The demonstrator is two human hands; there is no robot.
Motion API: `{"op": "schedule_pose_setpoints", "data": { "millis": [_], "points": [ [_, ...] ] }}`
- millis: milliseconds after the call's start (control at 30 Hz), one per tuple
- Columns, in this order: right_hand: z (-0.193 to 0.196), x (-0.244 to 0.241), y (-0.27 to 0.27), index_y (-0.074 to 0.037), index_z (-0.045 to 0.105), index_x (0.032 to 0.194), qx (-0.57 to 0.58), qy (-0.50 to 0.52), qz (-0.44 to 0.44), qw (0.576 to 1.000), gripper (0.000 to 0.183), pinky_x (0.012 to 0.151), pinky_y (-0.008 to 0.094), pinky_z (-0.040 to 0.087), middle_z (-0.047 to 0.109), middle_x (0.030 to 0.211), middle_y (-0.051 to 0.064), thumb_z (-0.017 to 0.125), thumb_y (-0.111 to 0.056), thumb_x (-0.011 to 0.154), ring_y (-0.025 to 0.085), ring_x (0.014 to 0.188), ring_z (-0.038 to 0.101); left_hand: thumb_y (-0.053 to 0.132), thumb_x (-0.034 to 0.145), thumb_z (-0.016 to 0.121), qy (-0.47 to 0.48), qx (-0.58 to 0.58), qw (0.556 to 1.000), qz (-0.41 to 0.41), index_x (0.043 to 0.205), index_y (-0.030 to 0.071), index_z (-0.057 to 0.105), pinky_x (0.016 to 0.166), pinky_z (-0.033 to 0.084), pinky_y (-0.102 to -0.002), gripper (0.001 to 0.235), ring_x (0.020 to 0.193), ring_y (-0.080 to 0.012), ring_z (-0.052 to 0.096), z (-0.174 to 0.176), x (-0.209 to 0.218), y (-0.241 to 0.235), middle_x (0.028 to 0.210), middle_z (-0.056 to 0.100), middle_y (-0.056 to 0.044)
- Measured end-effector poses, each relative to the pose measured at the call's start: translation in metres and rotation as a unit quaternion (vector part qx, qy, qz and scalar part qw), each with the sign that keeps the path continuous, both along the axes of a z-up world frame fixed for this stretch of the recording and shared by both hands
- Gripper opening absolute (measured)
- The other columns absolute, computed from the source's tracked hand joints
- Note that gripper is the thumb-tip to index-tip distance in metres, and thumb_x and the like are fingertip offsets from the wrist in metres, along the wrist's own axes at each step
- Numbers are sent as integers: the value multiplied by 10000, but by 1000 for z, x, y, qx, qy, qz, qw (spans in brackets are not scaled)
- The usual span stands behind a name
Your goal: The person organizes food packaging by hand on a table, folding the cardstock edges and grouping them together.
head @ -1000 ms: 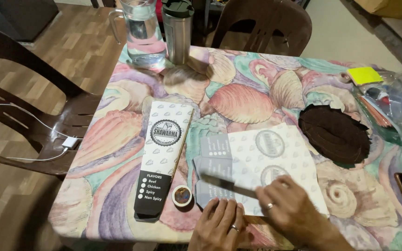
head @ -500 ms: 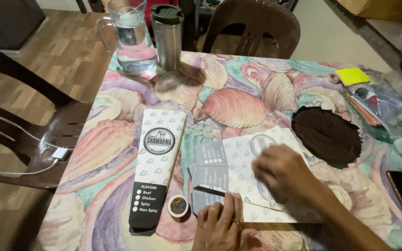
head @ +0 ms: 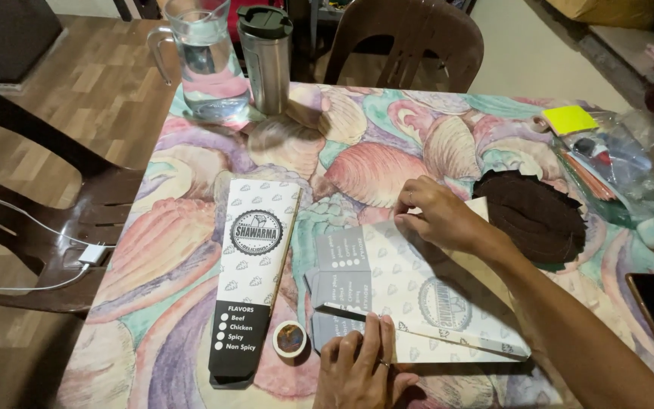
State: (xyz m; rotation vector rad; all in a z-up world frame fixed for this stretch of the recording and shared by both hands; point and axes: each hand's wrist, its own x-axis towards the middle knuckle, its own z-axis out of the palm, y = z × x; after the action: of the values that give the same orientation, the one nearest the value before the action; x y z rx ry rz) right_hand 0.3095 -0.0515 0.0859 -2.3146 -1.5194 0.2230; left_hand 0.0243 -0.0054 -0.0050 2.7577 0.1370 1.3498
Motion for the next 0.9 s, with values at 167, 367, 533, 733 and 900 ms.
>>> {"op": "schedule_pose_setpoints", "data": {
  "millis": [167,367,533,733,900],
  "points": [
    [15,-68,-38,-51,622,940,141,-214,95,962,77,706,368,572,679,899,127,678,-89,905,257,797,653,496,1140,195,-5,3,1000,0,1260,23,666,737,413,-364,679,843,-242,588,1,-1,1,1226,675,-142],
    [-23,-149,-89,126,613,1186,199,-307,138,920,267,917,528,652,691,1159,346,575,38,937,468,1095,731,450,1132,284,-37,-6,999,-27,1143,4,694,695,426,-396,606,843,-280,589,-1,0,2,1178,688,-183],
    [-31,-166,-88,118,632,1116,229,-339,142,901,286,927,520,618,660,1244,322,414,-43,1028,470,1168,688,467,1135,323,-8,2,999,-39,1188,4,672,740,441,-410,582,892,-280,571,-13,-1,2,1179,651,-154],
    [-48,-159,-90,78,648,1121,232,-287,121,922,227,938,522,622,693,1222,294,501,12,962,449,1144,710,296,1121,421,-62,-27,995,-78,1107,-93,641,701,477,-432,447,845,-331,636,10,-5,10,1109,688,-271],
    [-49,-158,-91,65,681,1089,225,-290,116,923,168,887,523,643,716,1178,286,626,9,941,441,1118,722,83,921,741,55,-72,984,-153,1070,-77,732,910,589,-512,218,1074,-410,650,-1,-8,48,1173,700,-269]
  ]
}}
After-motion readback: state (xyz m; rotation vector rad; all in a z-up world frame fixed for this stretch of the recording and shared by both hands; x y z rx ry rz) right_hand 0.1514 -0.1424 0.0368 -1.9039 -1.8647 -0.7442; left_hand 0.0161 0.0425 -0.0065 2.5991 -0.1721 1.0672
